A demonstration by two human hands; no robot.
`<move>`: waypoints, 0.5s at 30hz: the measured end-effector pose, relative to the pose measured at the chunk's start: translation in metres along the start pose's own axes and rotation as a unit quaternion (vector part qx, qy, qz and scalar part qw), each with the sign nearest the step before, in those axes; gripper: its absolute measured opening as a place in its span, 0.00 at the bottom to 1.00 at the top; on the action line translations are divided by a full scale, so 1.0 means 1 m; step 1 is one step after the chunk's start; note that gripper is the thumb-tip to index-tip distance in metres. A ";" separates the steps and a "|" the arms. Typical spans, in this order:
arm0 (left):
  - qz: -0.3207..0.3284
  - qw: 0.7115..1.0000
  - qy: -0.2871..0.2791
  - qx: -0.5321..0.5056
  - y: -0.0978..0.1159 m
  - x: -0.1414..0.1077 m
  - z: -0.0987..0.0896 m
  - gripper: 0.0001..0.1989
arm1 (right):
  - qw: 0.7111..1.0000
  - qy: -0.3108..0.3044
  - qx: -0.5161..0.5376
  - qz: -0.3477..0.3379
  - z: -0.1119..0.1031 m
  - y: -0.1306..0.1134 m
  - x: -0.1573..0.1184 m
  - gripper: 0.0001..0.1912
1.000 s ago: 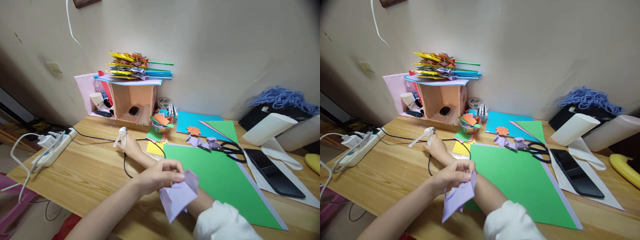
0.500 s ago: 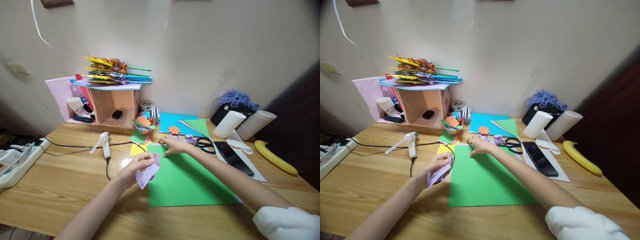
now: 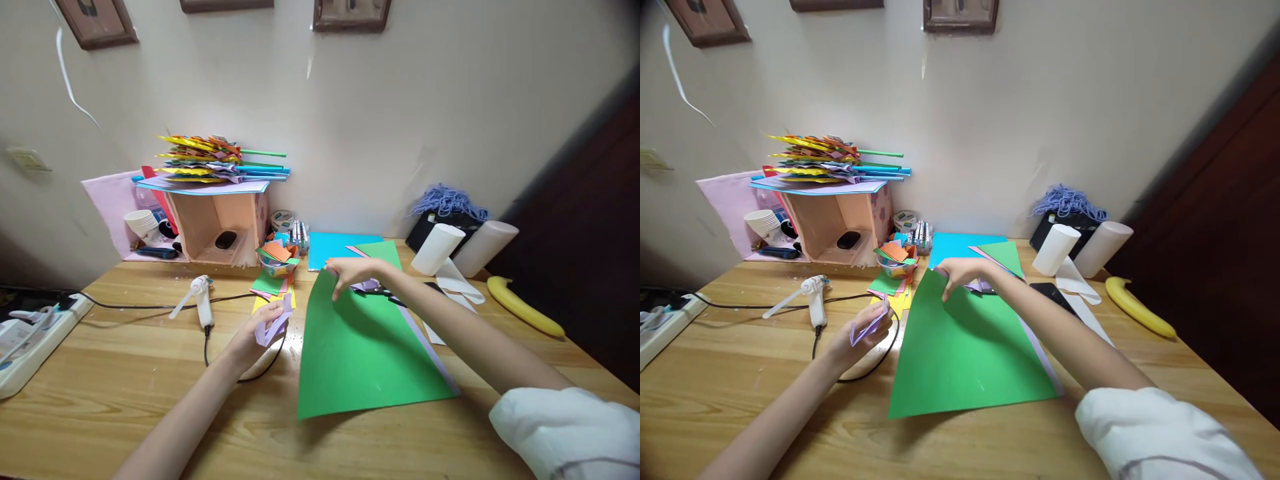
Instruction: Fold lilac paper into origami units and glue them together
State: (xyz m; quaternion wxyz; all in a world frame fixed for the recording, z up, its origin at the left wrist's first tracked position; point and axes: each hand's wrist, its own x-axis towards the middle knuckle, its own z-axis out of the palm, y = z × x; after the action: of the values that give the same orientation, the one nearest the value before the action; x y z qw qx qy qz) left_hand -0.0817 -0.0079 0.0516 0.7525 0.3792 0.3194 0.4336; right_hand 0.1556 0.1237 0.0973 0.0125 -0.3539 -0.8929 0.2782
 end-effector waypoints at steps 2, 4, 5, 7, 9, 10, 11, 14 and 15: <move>0.009 0.999 -0.014 -0.031 0.001 0.000 0.001 0.09 | 0.998 -0.011 0.059 0.001 -0.020 -0.001 -0.019 0.20; 0.018 0.998 -0.027 -0.056 0.002 0.000 0.002 0.10 | 0.987 -0.025 0.158 -0.011 -0.038 -0.001 -0.039 0.14; 0.019 0.997 -0.030 -0.063 0.002 0.000 0.003 0.11 | 0.977 -0.022 0.209 -0.025 -0.046 -0.002 -0.048 0.11; 0.019 0.997 -0.029 -0.066 0.002 0.000 0.003 0.11 | 0.959 0.015 0.278 -0.051 -0.059 0.000 -0.063 0.10; 0.016 0.998 -0.024 -0.058 0.000 0.001 0.004 0.10 | 0.939 0.104 0.321 -0.062 -0.069 0.003 -0.074 0.09; 0.015 0.998 -0.021 -0.053 -0.001 0.001 0.003 0.10 | 0.926 0.159 0.336 -0.062 -0.074 0.005 -0.078 0.09; 0.014 0.998 -0.020 -0.050 -0.002 0.001 0.003 0.10 | 0.911 0.217 0.346 -0.061 -0.078 0.007 -0.082 0.10; 0.014 0.998 -0.014 -0.058 -0.003 0.002 0.001 0.11 | 0.850 0.383 0.356 -0.069 -0.090 0.013 -0.091 0.11; 0.014 0.998 -0.010 -0.064 -0.004 0.002 0.001 0.11 | 0.822 0.443 0.351 -0.072 -0.093 0.015 -0.094 0.11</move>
State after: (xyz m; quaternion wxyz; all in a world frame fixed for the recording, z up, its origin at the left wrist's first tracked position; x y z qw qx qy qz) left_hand -0.0790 -0.0079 0.0486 0.7723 0.3392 0.2779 0.4597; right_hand 0.2558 0.1178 0.1844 0.5498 -0.3453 -0.6560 0.3849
